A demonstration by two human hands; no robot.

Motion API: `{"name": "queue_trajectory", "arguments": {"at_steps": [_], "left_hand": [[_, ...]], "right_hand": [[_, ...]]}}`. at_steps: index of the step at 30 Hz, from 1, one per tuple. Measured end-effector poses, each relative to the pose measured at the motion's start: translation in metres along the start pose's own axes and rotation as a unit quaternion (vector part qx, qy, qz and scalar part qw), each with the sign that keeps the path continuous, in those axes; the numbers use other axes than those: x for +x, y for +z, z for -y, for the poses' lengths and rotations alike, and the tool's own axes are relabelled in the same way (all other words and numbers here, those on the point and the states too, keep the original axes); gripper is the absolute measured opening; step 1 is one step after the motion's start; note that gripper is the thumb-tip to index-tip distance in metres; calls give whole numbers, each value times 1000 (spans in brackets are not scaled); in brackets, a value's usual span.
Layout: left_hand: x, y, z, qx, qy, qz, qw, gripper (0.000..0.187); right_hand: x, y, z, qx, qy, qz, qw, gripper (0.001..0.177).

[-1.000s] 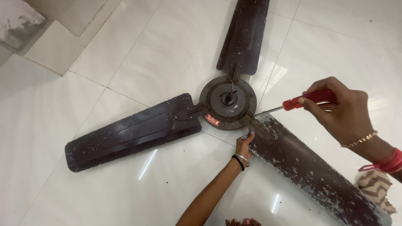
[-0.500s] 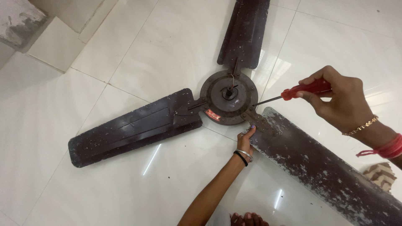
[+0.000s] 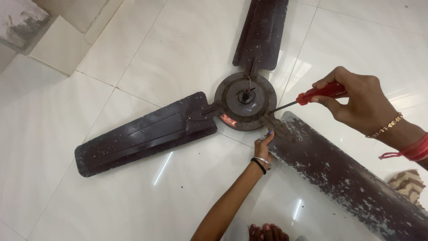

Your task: The person wipes a ceiling fan blade with a cloth, then uses a screwdriver to tighten a screw on the blade mount. The person then wipes the fan motor housing with the cloth.

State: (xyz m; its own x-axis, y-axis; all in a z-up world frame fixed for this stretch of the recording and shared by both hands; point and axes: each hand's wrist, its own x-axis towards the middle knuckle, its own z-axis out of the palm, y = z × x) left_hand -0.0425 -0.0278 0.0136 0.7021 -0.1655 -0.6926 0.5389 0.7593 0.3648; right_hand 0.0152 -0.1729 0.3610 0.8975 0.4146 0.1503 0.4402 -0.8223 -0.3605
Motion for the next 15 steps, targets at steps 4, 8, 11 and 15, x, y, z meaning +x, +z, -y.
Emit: {"name": "queue_trajectory", "arguments": {"at_steps": [4,8,11,15], "left_hand": [[3,-1,3,5,5,-6,1000,78],[4,-4,3,38,-8,-13,999,76],[4,-2,0,29,17,19,999,76],[0,-1,-2,34,-7,-10,999,77]], "right_hand": [[2,0,1,-6,-4,6,1000,27],[10,-4,3,16,-5,42,999,27],[22,-12,5,55,-71,77,993,33],[34,-20,12,46,-5,123,991,30]]}}
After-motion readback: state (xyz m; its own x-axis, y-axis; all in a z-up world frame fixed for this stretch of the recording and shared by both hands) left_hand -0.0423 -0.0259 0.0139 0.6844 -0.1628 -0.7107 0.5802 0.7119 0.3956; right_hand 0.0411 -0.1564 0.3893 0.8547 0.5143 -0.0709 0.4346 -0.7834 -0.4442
